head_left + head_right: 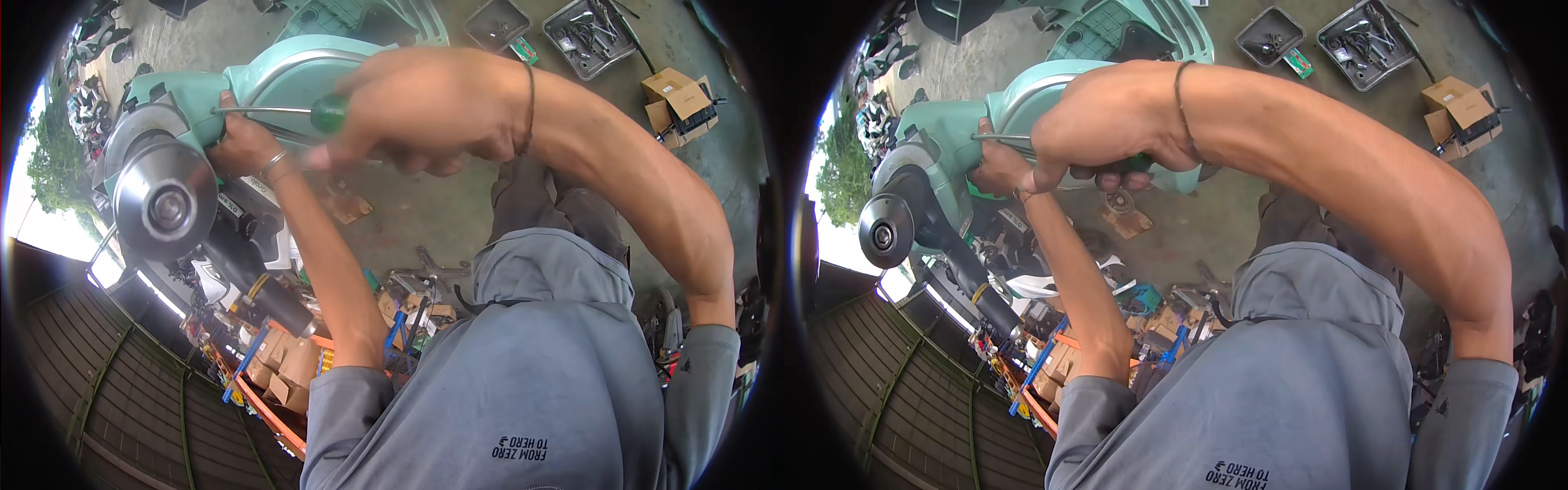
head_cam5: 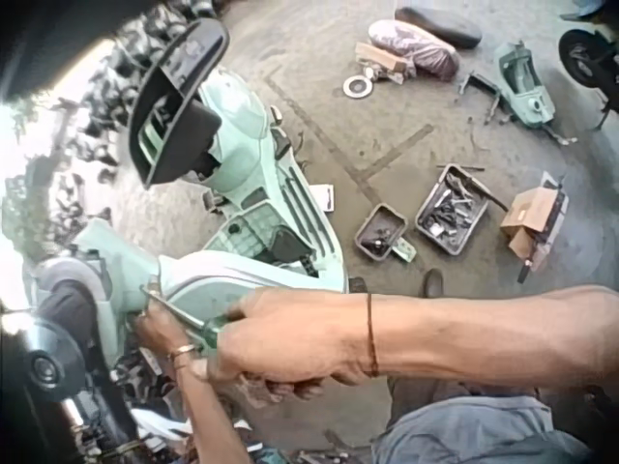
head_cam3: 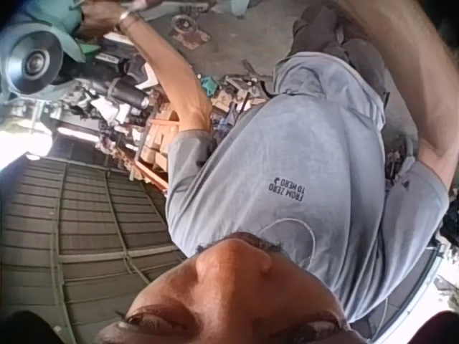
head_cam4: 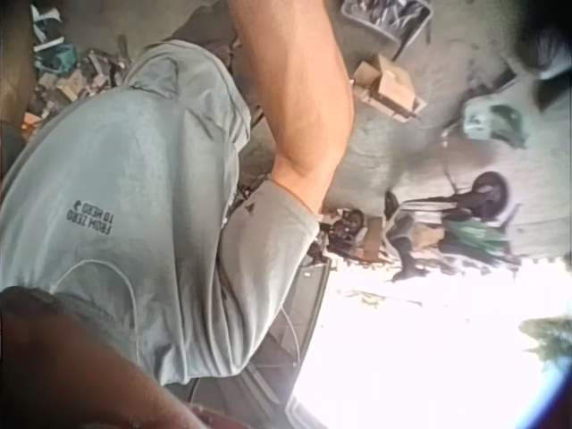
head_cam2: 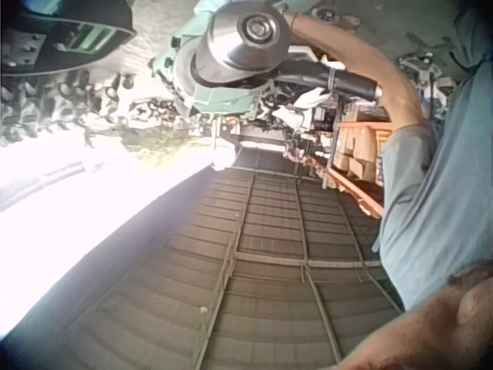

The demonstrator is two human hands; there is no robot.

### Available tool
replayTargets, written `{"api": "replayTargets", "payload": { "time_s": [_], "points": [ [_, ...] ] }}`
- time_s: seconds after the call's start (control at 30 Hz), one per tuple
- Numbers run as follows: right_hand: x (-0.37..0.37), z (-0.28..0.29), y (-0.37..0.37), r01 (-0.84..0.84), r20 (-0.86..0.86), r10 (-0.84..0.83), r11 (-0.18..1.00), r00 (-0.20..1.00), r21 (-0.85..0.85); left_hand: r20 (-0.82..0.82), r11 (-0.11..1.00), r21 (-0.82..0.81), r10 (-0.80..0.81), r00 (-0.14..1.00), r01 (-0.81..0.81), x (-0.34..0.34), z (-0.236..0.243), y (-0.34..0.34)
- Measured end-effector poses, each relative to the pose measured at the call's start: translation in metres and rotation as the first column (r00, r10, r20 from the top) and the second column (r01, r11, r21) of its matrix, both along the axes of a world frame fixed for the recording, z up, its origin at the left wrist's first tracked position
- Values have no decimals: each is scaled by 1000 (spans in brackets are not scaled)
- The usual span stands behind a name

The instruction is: The person assembles the front panel of an electric scooter by aligning the components and then secures it by using a screwdriver to tighten several screws on the side.

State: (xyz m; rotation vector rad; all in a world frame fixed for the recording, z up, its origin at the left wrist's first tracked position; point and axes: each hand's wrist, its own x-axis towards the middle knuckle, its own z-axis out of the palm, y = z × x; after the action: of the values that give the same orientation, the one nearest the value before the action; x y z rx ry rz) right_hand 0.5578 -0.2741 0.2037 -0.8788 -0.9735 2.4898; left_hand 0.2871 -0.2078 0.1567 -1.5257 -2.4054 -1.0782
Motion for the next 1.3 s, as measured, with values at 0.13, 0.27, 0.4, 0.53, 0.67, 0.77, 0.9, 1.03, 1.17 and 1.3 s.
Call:
{"api": "replayTargets", "payload": {
  "time_s": [0.13, 0.27, 0.4, 0.53, 0.67, 0.77, 0.9, 1.03, 1.17, 1.3],
  "points": [
    [-16, -10, -11, 7, 414, -249, 864, 876, 504, -65, 995, 24, 102, 993, -100, 7, -4, 3],
    [-43, 4, -36, -402, 578, -547, 415, 606, 816, -89, 995, 16, 104, 991, -103, -1, -6, 2],
    [-56, 15, -41, -437, 665, -515, 504, 540, 745, -225, 966, -72, 228, 947, -250, 0, 3, 4],
    [-62, 14, -45, -485, 683, -554, 482, 477, 730, -257, 949, -132, 246, 935, -286, 1, 5, 5],
    [-60, 13, -44, -523, 701, -546, 471, 459, 710, -235, 971, -129, 165, 958, -199, 3, 6, 3],
    [-64, 12, -45, -498, 692, -573, 486, 439, 718, -227, 960, -181, 168, 959, -211, 4, 6, 2],
    [-60, 14, -38, -423, 660, -463, 518, 592, 743, -256, 939, -187, 236, 937, -288, 0, 11, 0],
    [-12, 39, 14, -294, 324, 190, 903, 927, 314, -294, 961, -129, 199, 935, -245, 9, 3, 4],
    [-8, 27, 3, -119, 154, 105, 990, 982, 81, -289, 972, -72, 194, 937, -223, 12, -4, 1],
    [-45, 19, -23, -50, 414, -437, 637, 799, 769, -304, 970, -38, 218, 927, -240, 1, 4, -3]
  ]
}}
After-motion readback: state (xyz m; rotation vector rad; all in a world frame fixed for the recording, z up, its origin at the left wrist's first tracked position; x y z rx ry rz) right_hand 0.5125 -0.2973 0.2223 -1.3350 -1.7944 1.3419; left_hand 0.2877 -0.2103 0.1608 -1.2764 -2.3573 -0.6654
